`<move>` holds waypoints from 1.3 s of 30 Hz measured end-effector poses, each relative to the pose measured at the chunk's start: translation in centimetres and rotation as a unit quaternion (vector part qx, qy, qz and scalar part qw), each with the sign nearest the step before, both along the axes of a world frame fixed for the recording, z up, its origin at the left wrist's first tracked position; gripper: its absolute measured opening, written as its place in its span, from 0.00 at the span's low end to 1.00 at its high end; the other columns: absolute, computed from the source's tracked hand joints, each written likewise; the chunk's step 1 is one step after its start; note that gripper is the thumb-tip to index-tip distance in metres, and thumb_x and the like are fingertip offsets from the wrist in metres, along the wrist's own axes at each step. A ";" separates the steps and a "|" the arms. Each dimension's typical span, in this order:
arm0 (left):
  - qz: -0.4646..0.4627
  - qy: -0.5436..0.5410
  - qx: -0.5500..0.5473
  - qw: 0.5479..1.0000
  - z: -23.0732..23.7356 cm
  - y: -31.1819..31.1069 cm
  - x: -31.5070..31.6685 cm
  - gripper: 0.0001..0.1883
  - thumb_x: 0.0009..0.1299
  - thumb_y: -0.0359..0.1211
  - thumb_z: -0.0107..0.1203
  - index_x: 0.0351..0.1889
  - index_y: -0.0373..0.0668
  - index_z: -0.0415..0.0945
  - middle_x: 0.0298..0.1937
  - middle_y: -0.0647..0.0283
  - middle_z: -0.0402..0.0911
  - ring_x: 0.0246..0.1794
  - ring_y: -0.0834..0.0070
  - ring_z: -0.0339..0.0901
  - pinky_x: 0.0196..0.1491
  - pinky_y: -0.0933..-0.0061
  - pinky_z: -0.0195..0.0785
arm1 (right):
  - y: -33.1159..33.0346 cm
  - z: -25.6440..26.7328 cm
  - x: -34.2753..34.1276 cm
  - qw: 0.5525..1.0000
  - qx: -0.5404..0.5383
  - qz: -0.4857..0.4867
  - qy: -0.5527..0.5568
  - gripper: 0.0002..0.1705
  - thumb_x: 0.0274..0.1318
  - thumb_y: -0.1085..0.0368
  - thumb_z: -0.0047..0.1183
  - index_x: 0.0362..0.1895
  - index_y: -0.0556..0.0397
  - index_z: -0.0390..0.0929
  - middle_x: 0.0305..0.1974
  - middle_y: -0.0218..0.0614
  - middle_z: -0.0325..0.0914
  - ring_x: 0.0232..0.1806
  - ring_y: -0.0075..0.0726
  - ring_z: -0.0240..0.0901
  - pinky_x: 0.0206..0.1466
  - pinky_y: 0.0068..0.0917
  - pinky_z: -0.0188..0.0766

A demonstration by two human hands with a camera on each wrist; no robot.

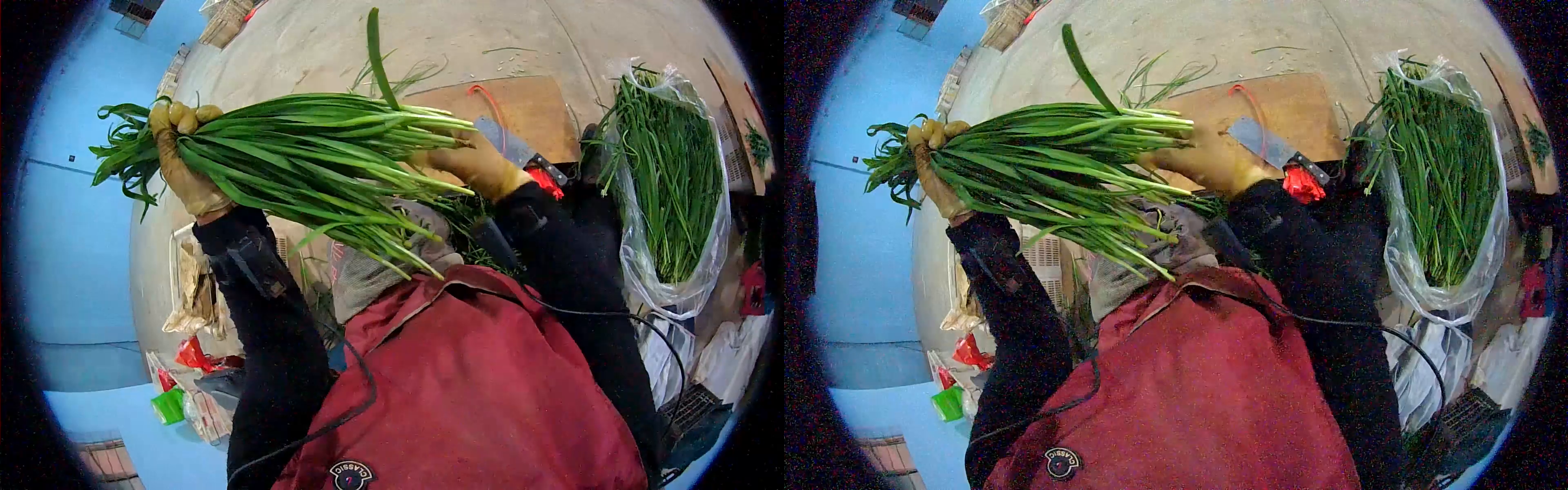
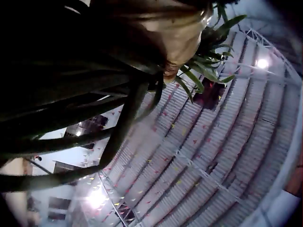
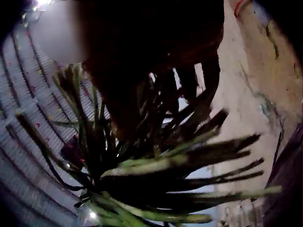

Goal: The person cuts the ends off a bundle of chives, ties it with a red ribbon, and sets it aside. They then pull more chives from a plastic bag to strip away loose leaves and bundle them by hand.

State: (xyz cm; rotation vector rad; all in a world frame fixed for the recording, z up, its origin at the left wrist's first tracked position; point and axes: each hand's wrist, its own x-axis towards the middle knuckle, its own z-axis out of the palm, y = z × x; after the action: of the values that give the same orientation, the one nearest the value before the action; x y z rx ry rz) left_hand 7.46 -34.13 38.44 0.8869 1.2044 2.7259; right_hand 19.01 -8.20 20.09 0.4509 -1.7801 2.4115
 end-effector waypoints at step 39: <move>0.041 -0.011 -0.028 0.999 -0.3 -0.4 -0.3 0.11 0.71 0.38 0.52 0.30 0.45 0.68 0.25 0.70 0.69 0.24 0.81 0.67 0.37 0.72 0.68 | 0.1 -4.2 5.3 0.950 0.247 0.087 -0.172 0.13 0.59 0.63 0.53 0.44 0.58 0.76 0.30 0.28 0.76 0.27 0.19 0.67 0.32 0.17 0.64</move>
State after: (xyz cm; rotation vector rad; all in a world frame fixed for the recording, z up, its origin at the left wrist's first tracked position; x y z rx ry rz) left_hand 7.18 -34.56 38.15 0.8167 1.3342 2.7405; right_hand 24.30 -8.06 15.94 0.2419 -2.6198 2.2342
